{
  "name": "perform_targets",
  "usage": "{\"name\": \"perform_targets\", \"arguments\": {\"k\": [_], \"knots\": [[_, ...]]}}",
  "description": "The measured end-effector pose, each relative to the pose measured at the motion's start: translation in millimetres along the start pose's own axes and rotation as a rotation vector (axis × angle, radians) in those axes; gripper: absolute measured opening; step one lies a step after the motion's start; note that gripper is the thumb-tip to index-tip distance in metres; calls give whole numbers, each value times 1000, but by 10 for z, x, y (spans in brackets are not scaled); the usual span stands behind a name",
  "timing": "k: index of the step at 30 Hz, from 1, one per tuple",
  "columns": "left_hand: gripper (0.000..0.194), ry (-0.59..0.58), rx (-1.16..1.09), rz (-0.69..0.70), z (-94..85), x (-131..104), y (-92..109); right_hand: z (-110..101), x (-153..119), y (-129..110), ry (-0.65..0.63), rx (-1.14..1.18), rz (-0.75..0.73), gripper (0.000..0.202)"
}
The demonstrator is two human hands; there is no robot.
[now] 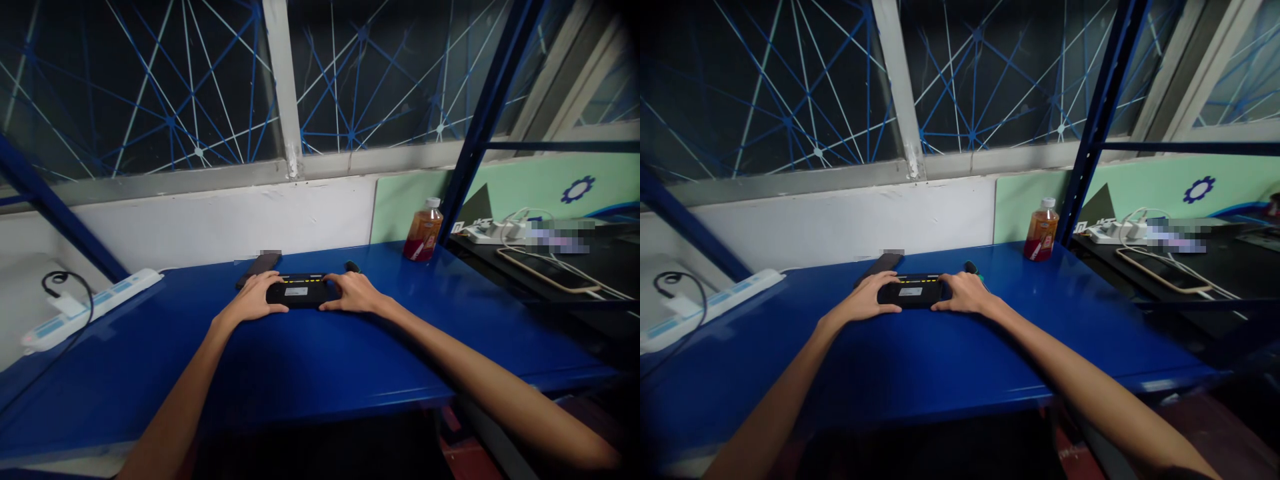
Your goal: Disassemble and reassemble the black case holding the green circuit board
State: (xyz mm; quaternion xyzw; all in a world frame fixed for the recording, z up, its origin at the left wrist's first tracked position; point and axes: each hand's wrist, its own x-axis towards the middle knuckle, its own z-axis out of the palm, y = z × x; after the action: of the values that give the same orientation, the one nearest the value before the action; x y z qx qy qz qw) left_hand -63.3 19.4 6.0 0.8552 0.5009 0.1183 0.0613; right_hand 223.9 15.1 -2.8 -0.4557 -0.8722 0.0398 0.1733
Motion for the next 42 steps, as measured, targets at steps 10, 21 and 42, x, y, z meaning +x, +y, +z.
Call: {"name": "perform_targets", "arguments": {"k": [10,21,42], "knots": [[68,-22,1,6,19,10,-31,15,1,-14,-53,-51,2,76],[72,-76,11,10,-24,-15,-125,7,7,10,-72,-101,-17,76],[67,-176,-116,36,-191,-69,3,-135,-56,159,-52,-3,-123,75]]}}
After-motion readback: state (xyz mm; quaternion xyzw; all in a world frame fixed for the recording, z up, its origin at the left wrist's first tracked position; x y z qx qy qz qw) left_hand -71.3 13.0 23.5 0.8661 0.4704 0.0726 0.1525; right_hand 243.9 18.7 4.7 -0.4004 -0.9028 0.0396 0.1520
